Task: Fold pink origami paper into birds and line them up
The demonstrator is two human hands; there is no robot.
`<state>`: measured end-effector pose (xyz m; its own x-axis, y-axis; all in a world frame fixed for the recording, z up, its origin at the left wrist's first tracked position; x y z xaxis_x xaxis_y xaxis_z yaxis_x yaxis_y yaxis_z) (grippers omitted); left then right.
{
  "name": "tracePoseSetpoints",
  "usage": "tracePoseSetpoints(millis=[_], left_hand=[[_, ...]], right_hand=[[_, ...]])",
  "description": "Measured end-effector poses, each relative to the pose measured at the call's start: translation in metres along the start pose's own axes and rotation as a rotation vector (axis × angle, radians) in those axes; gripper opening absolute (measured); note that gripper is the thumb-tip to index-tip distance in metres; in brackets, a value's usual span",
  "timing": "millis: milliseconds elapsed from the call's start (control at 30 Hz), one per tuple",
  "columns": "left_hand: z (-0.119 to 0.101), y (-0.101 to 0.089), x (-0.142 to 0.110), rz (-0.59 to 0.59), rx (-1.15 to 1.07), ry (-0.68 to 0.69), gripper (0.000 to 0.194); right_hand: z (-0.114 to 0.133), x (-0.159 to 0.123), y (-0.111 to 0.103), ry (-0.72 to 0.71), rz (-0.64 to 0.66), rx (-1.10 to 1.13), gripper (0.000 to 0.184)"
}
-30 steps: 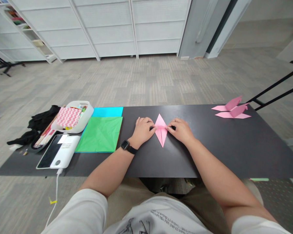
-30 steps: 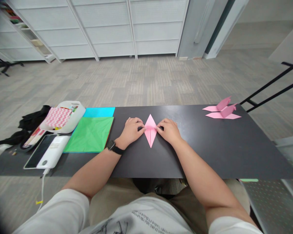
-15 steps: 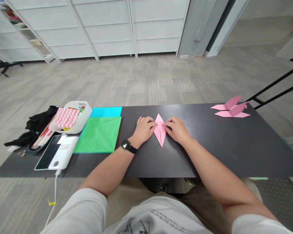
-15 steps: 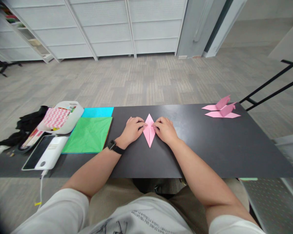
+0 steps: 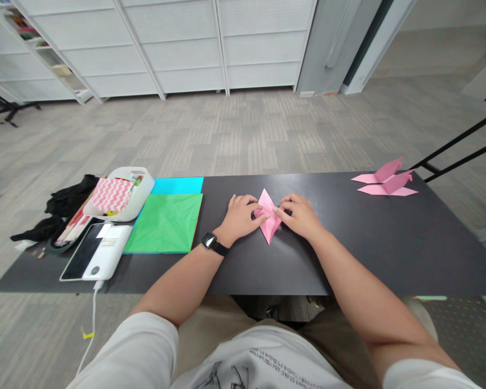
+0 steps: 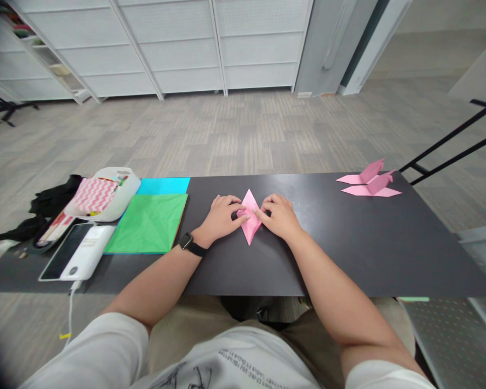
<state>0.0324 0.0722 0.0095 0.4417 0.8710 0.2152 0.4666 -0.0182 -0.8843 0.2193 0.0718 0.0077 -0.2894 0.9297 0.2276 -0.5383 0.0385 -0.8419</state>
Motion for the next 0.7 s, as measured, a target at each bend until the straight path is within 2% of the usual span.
tracePoseSetpoints(millis=[67, 167, 300, 533, 700], left_hand=[[-0.004, 0.002, -0.001, 0.018, -0.001, 0.011, 0.039], [-0.009, 0.007, -0.003, 0.059, -0.002, 0.015, 0.046], [-0.014, 0.009, -0.004, 0.078, -0.013, 0.002, 0.049], [-0.008, -0.003, -0.005, 0.033, -0.022, 0.047, 0.049], [-0.002, 0.002, -0.005, 0.128, -0.018, 0.184, 0.044]], right_hand=[[-0.002, -0.003, -0.002, -0.003, 0.025, -0.034, 0.029], [-0.002, -0.009, 0.0, -0.036, 0.067, -0.081, 0.012], [-0.001, -0.012, 0.004, -0.092, 0.085, -0.098, 0.028], [-0.014, -0.008, 0.007, -0.078, 0.041, -0.14, 0.031], [-0.025, -0.005, 0.009, -0.077, 0.024, -0.131, 0.032]])
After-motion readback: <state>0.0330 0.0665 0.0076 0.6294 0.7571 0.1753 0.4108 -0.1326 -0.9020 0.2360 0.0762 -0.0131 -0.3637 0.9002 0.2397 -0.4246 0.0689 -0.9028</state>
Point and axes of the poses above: each hand's wrist, its own x-axis towards the middle knuckle, its own y-axis out of the palm, z = x × y, the point moved 8 cm from there along x, towards the middle knuckle, and after that the axes turned 1 degree about y, right-handed, at the moved point
